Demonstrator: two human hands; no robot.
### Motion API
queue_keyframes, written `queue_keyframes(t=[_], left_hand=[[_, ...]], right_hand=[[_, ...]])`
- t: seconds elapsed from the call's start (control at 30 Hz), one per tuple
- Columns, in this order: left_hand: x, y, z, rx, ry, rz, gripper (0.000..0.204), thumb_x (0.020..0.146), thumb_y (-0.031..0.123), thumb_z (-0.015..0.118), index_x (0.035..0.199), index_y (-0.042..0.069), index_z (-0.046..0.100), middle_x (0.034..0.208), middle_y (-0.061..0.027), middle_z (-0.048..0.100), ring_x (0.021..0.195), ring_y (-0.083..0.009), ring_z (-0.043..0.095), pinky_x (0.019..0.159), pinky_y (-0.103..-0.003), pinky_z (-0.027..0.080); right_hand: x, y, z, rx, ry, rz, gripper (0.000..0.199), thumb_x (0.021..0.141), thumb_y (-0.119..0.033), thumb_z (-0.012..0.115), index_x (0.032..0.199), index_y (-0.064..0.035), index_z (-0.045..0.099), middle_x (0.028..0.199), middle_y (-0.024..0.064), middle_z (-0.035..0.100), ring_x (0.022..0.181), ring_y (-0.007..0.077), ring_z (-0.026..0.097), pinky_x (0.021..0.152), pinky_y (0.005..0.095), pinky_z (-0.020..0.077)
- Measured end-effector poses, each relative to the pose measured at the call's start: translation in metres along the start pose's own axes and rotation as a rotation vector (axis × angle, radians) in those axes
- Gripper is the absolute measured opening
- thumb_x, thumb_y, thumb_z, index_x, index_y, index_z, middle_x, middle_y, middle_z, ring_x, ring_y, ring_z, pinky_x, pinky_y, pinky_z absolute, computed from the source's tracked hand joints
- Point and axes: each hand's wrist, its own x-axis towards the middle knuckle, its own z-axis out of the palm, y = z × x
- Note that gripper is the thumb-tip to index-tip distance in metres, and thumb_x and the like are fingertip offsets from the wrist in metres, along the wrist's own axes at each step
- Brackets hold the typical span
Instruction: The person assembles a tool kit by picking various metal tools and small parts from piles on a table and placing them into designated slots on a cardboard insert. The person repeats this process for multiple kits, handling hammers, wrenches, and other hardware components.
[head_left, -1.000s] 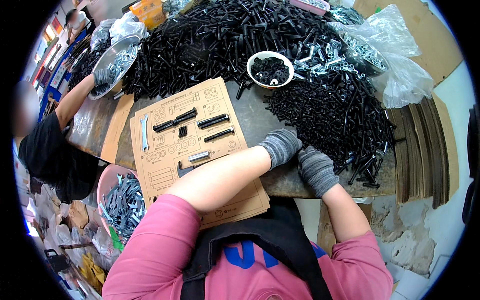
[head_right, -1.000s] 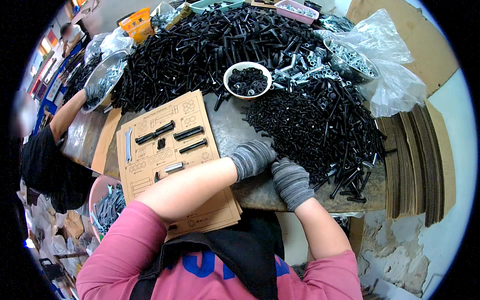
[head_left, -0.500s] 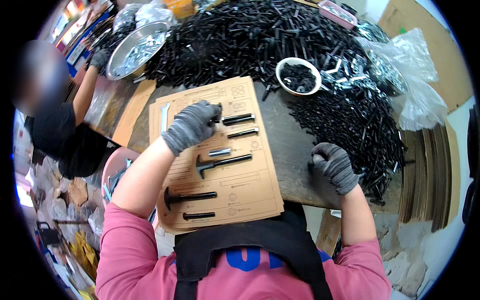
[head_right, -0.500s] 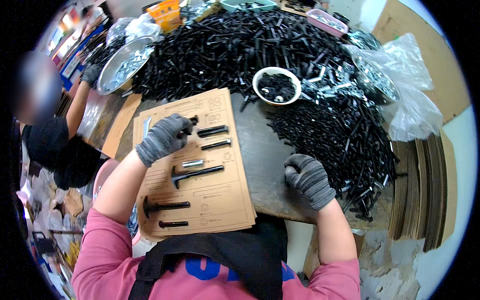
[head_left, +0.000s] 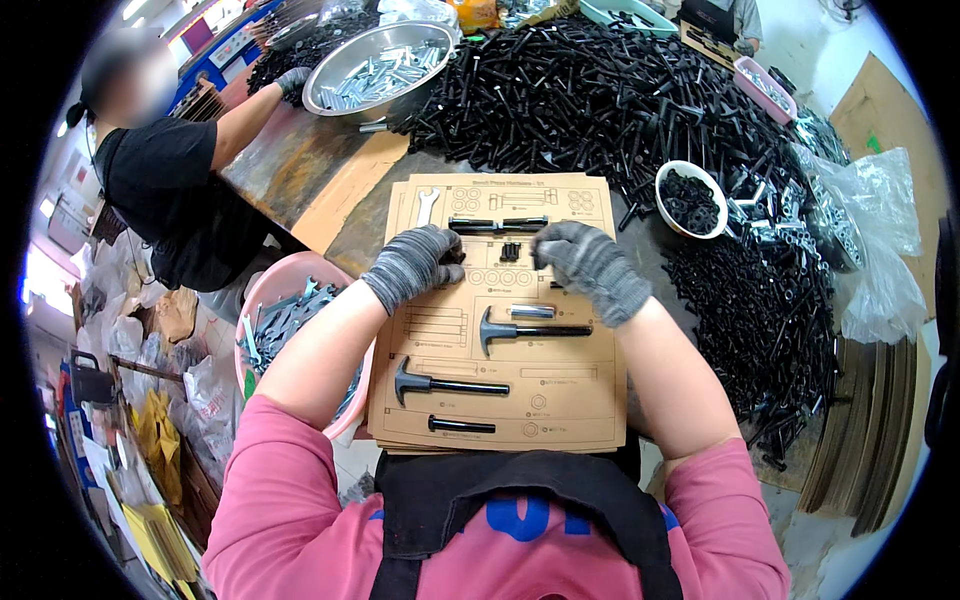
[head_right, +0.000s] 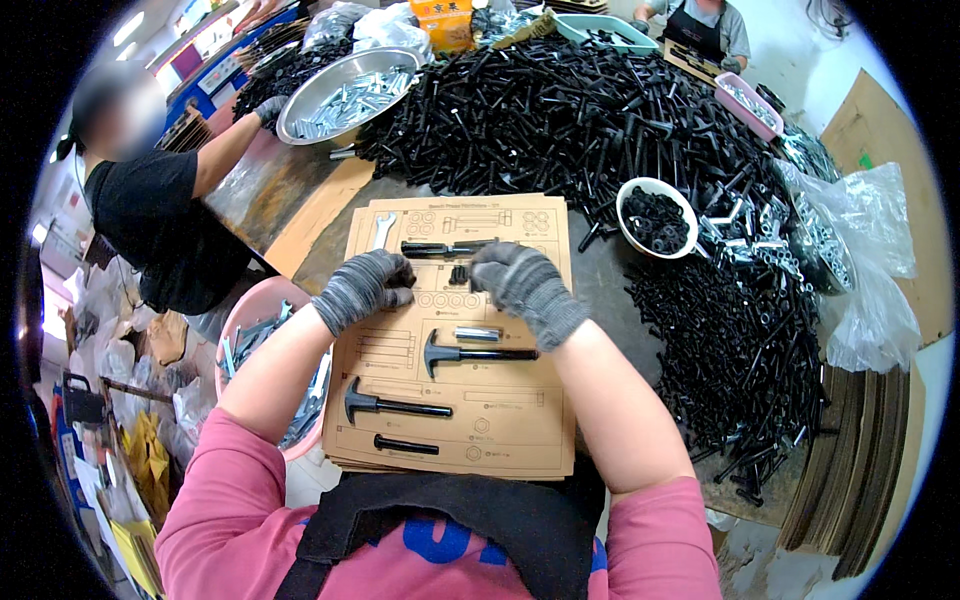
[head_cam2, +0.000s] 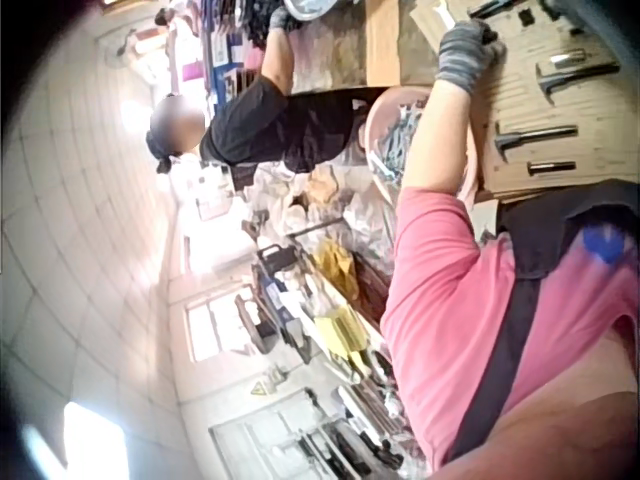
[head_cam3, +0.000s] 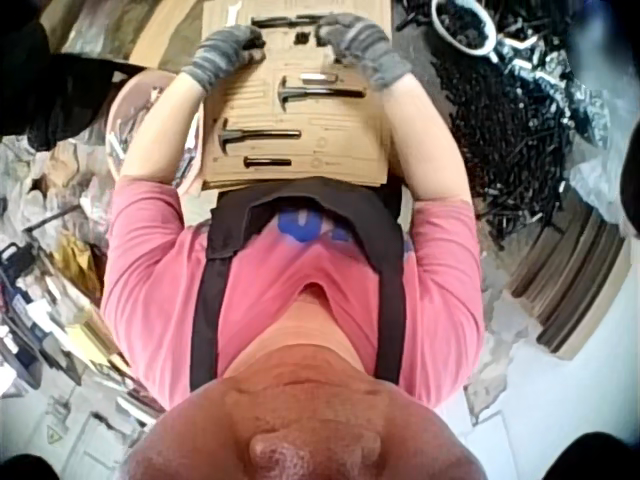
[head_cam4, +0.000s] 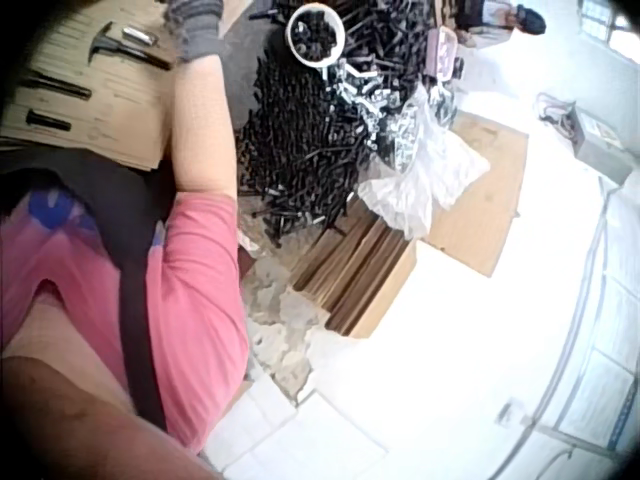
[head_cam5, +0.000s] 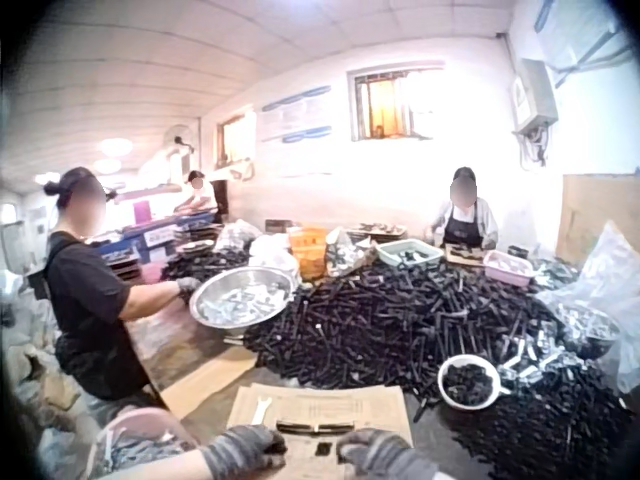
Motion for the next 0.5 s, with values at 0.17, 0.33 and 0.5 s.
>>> queue_keyframes(t=[0.17, 0.33, 0.5], left_hand=[[-0.02, 0.017, -0.011, -0.642, 0.255, 0.188, 0.034, 0.074, 0.01, 0.065, 0.106, 0.002, 0.054, 0.087, -0.0074, 0.061, 0.078, -0.0132, 0.057, 0.071, -0.025, 0.047], [-0.018, 0.01, -0.011, -0.723, 0.439, 0.179, 0.027, 0.079, 0.008, 0.061, 0.105, 0.002, 0.055, 0.087, -0.003, 0.06, 0.075, -0.0087, 0.054, 0.066, -0.023, 0.047], [-0.005, -0.01, -0.022, -0.51, 0.238, 0.075, 0.018, 0.076, 0.007, 0.062, 0.094, 0.006, 0.061, 0.08, -0.0046, 0.062, 0.066, -0.0158, 0.055, 0.061, -0.027, 0.046]], right_hand=[[0.035, -0.03, 0.033, 0.235, -0.128, 0.128, 0.011, 0.08, -0.013, 0.051, 0.083, -0.0043, 0.057, 0.061, 0.0008, 0.052, 0.045, 0.0058, 0.045, 0.034, 0.017, 0.0334], [0.037, -0.048, 0.051, 0.573, -0.109, 0.179, 0.012, 0.082, -0.014, 0.049, 0.081, -0.0032, 0.055, 0.068, 0.0033, 0.056, 0.046, 0.0041, 0.046, 0.034, 0.0152, 0.0347], [0.054, -0.039, 0.059, -0.742, -0.064, -0.199, 0.016, 0.081, -0.014, 0.05, 0.095, -0.0099, 0.057, 0.076, 0.006, 0.061, 0.07, 0.02, 0.059, 0.061, 0.0295, 0.0484]])
